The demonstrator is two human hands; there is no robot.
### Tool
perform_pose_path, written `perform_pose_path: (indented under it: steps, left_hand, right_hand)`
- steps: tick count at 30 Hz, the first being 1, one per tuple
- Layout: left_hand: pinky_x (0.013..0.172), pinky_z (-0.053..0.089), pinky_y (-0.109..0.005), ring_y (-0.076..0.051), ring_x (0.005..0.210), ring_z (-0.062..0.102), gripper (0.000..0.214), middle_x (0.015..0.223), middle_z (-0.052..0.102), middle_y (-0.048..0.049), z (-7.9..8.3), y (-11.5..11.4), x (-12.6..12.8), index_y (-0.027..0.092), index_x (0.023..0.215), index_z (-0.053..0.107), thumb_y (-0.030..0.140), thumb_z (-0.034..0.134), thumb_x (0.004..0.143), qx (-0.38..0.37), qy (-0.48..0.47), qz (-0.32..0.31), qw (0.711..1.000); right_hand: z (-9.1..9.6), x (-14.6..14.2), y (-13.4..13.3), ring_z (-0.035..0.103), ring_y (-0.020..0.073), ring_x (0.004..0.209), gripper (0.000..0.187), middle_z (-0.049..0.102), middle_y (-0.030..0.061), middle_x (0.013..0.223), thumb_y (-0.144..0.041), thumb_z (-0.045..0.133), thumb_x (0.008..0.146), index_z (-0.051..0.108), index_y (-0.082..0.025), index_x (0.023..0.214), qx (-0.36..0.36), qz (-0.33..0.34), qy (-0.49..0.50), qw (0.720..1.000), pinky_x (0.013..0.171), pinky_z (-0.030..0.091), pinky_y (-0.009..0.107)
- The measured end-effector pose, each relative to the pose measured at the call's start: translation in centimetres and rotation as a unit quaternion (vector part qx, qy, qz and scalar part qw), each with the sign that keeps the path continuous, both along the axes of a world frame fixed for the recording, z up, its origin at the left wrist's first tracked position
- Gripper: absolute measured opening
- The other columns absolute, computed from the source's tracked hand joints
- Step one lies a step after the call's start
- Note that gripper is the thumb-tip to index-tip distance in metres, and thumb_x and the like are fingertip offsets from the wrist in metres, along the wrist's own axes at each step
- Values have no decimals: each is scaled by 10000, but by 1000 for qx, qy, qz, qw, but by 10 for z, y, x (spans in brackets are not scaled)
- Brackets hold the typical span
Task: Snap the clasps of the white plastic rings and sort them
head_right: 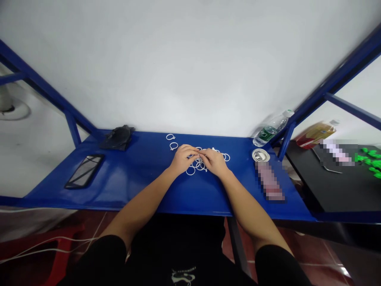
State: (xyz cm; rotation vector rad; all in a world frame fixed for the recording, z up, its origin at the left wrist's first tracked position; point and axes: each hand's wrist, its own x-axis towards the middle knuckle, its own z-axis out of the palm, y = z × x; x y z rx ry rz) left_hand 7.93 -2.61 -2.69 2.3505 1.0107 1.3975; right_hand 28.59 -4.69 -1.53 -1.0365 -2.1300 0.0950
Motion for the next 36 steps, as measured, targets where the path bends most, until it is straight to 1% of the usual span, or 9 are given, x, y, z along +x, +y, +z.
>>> perform_pose_path:
  steps: [6,13,20,23,27,30,32,34,36]
  left_hand:
    - [959,553,-427,-195,999,705,54,988,800,-29,3,-1,0,240,868,770,273,793,904,-16,-49,-6,999]
    - [868,595,-399,-189,899,717,103,889,789,-42,-1,1,2,218,814,764,278,818,879,-69,-122,-43,989]
    - [984,559,-440,-207,1034,715,82,1056,798,-56,1,3,-2,240,992,792,289,740,949,-29,-44,-51,997]
    - [982,546,-437,-225,1051,690,168,1070,785,-64,7,7,-12,243,1082,787,333,740,947,-24,5,1,1000]
    - [821,543,-360,-201,829,676,181,842,751,-36,17,19,-46,242,967,790,401,705,956,-113,77,75,988]
    - [761,513,-340,-214,798,679,266,819,738,-50,20,29,-78,226,831,734,483,746,898,-217,125,190,949]
    - [774,505,-354,-249,850,695,346,877,751,-72,18,33,-94,223,896,709,548,801,821,-287,169,255,908]
    - [802,501,-363,-276,928,704,425,977,766,-95,13,36,-101,222,971,697,593,803,791,-327,204,276,881]
    - [823,498,-357,-285,997,703,424,1050,770,-98,9,38,-101,226,994,695,590,790,799,-340,221,275,872]
  right_hand:
    - [3,-1,0,729,211,881,294,784,78,1005,-333,476,1081,734,-259,1201,-14,8,0,1000,783,571,342]
    - [1,-5,-1,722,205,855,241,777,69,965,-292,498,1064,731,-243,1105,-15,20,30,999,776,570,335]
    - [2,1,2,712,217,820,196,760,74,933,-302,520,1044,702,-230,1039,-19,-32,15,999,740,548,335]
    - [3,5,2,713,216,820,199,758,67,920,-313,526,1040,709,-233,1037,-10,-45,15,999,735,547,335]
    - [3,5,1,722,216,832,189,769,57,935,-319,551,1030,723,-244,1050,-3,-38,16,999,747,557,342]
    - [1,3,1,728,216,835,188,774,54,941,-316,558,1025,729,-246,1058,-9,-32,12,999,750,561,344]
    - [0,3,1,729,216,832,190,775,56,943,-312,558,1024,730,-243,1067,-14,-26,8,1000,746,560,344]
    - [-1,4,1,728,214,827,194,776,60,947,-316,559,1024,730,-240,1078,-17,-22,5,1000,740,559,342]
    - [-1,4,2,726,212,820,201,774,61,940,-322,557,1025,733,-240,1078,-18,-26,3,999,733,557,339]
